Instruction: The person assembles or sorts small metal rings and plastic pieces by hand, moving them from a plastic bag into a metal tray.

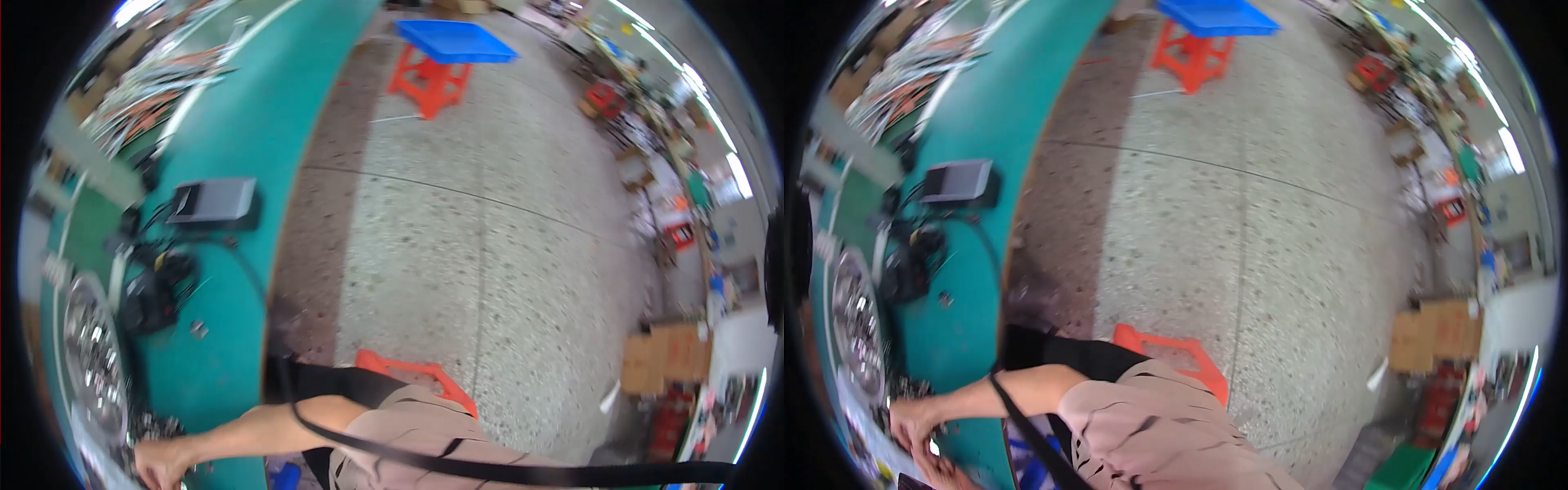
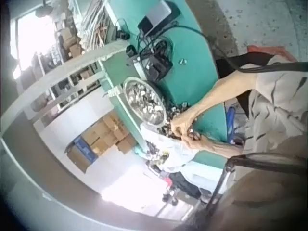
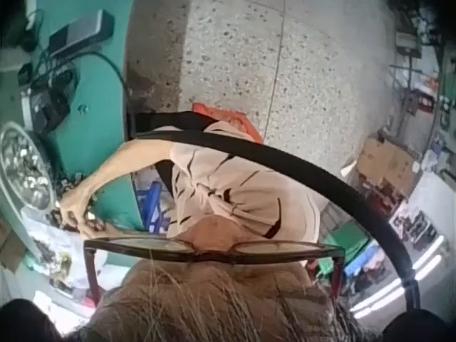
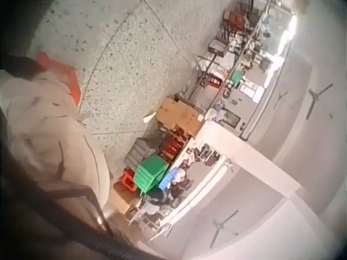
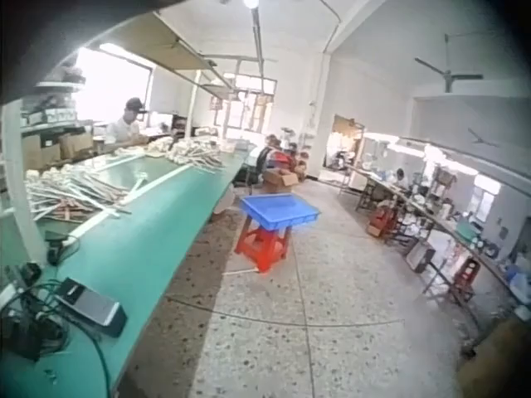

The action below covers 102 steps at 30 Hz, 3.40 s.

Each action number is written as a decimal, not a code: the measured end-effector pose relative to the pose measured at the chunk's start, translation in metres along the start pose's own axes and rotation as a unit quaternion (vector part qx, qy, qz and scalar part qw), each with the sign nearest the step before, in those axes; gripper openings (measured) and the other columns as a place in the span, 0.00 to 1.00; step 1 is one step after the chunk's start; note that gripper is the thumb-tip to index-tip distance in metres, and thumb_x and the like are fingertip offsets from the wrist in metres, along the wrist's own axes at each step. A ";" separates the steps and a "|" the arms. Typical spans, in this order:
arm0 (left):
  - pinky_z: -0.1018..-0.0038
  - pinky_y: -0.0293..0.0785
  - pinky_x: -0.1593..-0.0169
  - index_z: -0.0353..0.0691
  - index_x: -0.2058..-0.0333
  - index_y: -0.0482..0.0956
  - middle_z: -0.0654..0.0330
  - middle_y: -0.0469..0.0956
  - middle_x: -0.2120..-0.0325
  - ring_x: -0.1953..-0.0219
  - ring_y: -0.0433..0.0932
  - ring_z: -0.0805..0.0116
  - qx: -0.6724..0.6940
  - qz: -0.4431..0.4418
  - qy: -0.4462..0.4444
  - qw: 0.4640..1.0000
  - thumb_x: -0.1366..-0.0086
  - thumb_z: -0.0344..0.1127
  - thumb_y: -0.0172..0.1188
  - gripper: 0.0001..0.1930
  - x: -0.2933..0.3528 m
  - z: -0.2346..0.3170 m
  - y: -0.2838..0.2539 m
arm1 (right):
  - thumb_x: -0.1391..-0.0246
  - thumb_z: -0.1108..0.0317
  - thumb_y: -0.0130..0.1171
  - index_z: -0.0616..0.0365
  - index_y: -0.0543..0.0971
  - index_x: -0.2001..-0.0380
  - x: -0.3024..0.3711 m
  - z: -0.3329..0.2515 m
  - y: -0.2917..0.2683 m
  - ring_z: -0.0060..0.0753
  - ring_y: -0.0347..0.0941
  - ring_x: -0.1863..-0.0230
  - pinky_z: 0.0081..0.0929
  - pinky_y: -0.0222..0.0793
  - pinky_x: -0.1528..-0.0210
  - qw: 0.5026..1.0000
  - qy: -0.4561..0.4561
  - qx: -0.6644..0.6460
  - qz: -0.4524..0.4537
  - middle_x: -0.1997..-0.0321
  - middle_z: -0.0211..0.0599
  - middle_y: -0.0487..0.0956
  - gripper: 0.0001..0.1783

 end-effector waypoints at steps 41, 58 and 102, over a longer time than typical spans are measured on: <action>0.87 0.44 0.87 0.31 0.67 0.77 0.68 0.67 0.87 0.90 0.55 0.87 0.157 0.057 0.003 0.986 0.42 0.29 0.58 0.07 0.043 0.059 0.015 | 0.58 0.81 0.60 0.66 0.75 0.67 0.018 -0.044 0.001 0.22 0.74 0.68 0.17 0.72 0.66 0.955 0.285 -0.041 -0.069 0.69 0.37 0.77 0.12; 0.87 0.45 0.88 0.35 0.69 0.75 0.67 0.65 0.88 0.91 0.52 0.85 0.246 0.020 -0.096 0.964 0.39 0.31 0.56 0.05 0.042 0.041 0.019 | 0.55 0.77 0.60 0.65 0.75 0.66 0.020 -0.043 0.003 0.21 0.74 0.69 0.16 0.71 0.67 0.951 0.296 -0.026 -0.080 0.70 0.35 0.78 0.11; 0.85 0.42 0.88 0.36 0.77 0.73 0.66 0.66 0.87 0.91 0.51 0.85 0.135 -0.008 -0.124 0.983 0.40 0.34 0.55 0.09 0.044 0.037 0.020 | 0.58 0.71 0.59 0.67 0.77 0.64 0.026 -0.033 -0.009 0.21 0.74 0.72 0.16 0.69 0.68 0.930 0.357 -0.042 -0.078 0.72 0.36 0.78 0.15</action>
Point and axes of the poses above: each hand's wrist, its own x-axis away from the middle knuckle, its own y-axis out of the palm, z = x × y, the point moved 9 cm from there along -x, towards the middle knuckle
